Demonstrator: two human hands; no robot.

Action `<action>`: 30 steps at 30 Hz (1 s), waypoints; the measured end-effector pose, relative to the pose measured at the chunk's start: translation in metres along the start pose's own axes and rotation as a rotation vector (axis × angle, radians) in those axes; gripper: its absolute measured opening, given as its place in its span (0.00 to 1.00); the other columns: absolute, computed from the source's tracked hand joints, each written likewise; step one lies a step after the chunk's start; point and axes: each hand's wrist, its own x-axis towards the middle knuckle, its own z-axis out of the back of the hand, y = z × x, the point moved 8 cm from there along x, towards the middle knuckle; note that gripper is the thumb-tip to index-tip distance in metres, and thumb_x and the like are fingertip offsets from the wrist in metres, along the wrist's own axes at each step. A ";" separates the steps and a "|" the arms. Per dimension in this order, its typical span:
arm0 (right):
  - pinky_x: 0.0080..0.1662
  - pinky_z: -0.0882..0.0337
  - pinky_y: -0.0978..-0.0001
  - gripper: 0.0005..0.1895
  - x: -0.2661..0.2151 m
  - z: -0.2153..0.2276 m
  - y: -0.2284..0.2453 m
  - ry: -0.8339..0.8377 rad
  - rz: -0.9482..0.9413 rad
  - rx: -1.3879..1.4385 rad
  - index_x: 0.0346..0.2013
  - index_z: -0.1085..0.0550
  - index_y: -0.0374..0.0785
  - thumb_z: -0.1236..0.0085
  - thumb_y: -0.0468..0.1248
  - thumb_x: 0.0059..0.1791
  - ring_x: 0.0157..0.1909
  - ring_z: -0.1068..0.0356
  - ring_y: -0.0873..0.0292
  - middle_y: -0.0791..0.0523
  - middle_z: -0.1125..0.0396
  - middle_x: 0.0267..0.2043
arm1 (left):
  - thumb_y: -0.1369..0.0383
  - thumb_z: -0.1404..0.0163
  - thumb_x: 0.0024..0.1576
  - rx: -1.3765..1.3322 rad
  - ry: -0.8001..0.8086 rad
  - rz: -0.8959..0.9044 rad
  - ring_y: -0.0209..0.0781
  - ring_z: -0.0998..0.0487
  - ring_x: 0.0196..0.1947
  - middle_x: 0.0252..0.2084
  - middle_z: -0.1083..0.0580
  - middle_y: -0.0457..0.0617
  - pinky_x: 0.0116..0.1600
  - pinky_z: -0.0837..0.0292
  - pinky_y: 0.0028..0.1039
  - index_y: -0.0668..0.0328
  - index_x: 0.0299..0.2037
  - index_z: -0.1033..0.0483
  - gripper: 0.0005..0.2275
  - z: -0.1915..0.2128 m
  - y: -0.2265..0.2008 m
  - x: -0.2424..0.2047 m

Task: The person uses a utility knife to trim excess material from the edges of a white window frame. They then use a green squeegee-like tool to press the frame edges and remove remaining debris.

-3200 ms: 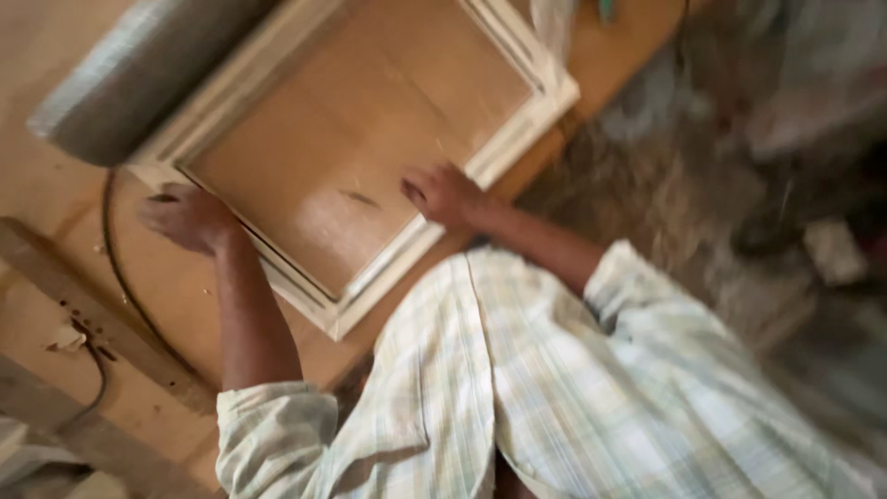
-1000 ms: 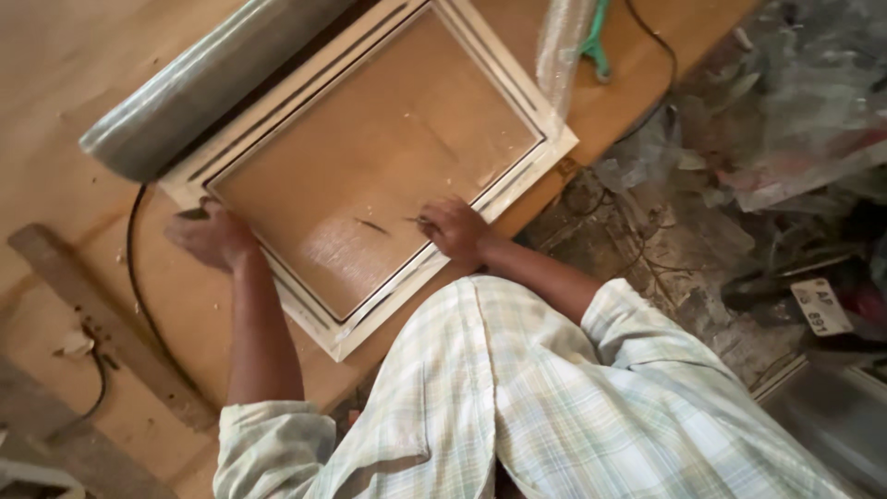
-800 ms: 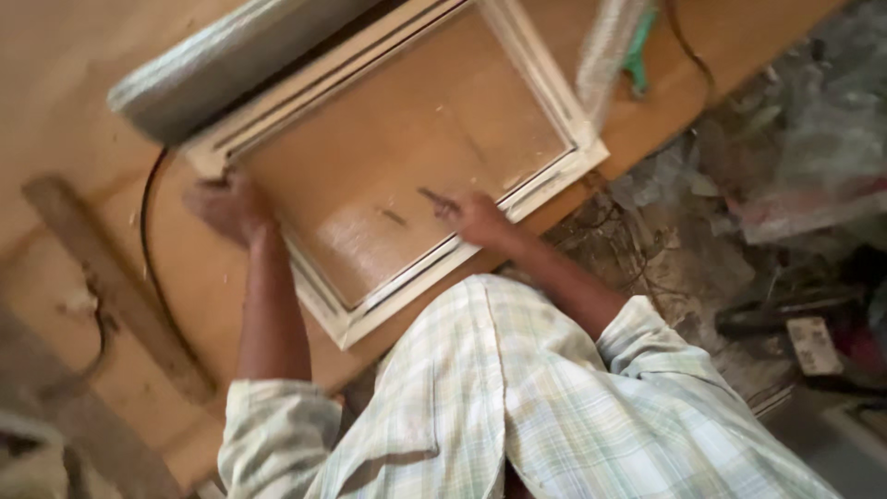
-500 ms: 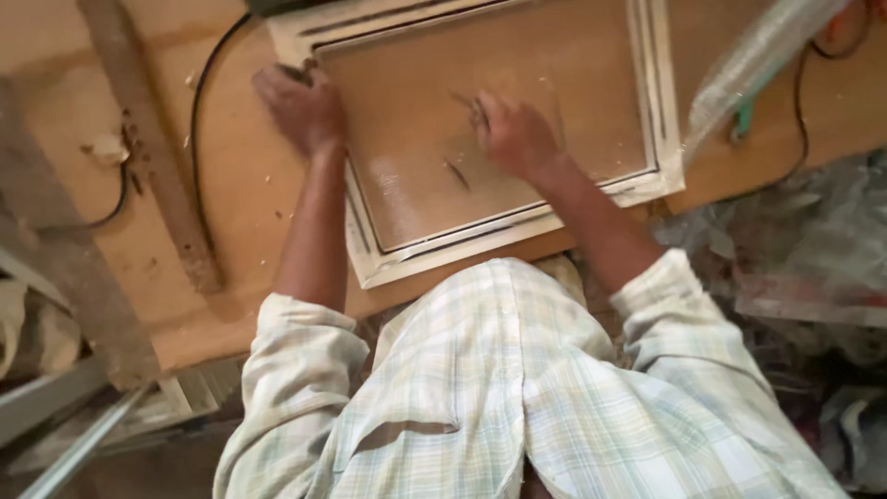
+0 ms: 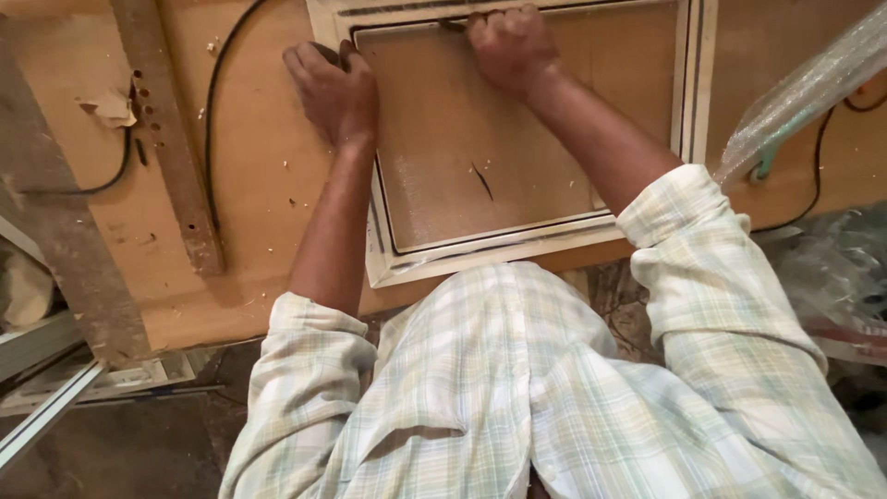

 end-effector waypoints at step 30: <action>0.38 0.29 0.55 0.07 -0.083 0.018 -0.059 -0.015 -0.275 0.198 0.41 0.30 0.37 0.57 0.34 0.56 0.42 0.27 0.46 0.49 0.29 0.40 | 0.62 0.44 0.56 0.044 -0.066 -0.057 0.60 0.24 0.43 0.49 0.32 0.55 0.44 0.26 0.48 0.65 0.40 0.33 0.14 0.002 -0.004 -0.001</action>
